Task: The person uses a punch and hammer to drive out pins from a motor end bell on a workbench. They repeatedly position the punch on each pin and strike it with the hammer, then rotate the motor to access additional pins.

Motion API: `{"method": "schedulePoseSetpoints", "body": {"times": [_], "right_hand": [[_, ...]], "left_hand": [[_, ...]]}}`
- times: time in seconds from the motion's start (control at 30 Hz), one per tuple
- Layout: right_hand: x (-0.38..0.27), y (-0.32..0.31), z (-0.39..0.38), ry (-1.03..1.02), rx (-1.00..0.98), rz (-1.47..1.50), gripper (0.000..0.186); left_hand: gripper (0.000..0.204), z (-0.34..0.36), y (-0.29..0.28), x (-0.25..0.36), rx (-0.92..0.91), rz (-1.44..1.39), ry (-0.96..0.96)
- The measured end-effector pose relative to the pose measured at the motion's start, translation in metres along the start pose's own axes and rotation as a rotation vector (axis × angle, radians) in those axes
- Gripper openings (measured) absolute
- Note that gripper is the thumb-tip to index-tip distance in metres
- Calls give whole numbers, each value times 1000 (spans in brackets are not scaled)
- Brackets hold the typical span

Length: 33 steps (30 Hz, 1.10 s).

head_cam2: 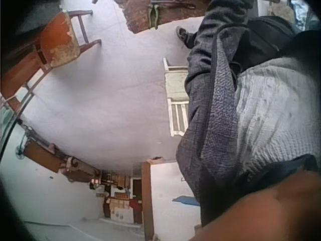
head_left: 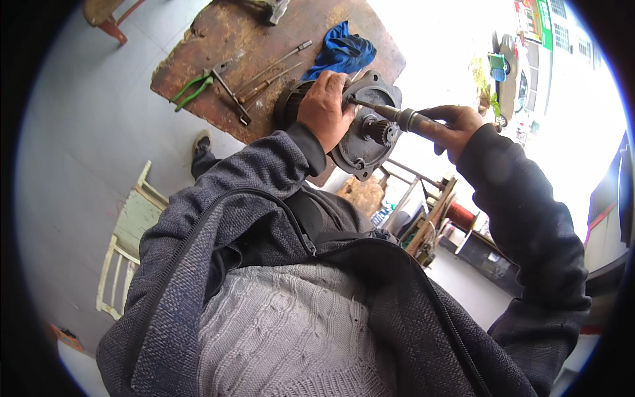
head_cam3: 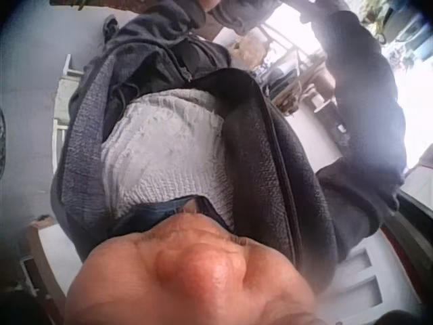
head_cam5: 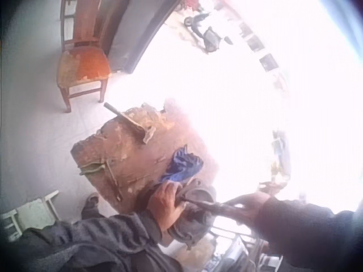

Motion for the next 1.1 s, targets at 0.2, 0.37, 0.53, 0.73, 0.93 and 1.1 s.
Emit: {"method": "schedulePoseSetpoints", "body": {"times": [0.2,0.37,0.53,0.73,0.93,1.1], "right_hand": [[24,-12,-29,-383,199,21,36],[84,-35,-62,-382,403,-28,30],[126,-17,-58,-338,334,-95,35],[131,-2,-40,-399,402,-70,26],[124,6,-28,-397,360,-186,33],[107,10,-31,-421,365,-607,27]], "left_hand": [[47,-4,10,1,-101,25,-17],[47,-7,18,-7,-175,96,-8],[44,-9,22,-8,-188,120,-16],[48,-10,22,-13,-186,81,-107],[46,-13,24,-18,-202,19,-210],[46,-11,23,-15,-204,49,-188]]}}
Point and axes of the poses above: each hand's wrist, its own z-axis towards the middle knuckle, its own y-axis out of the palm, x = y × z, the point moved 9 cm from there along z, towards the middle knuckle, and after that the axes turned 13 degrees about x, right-handed, at the moved point
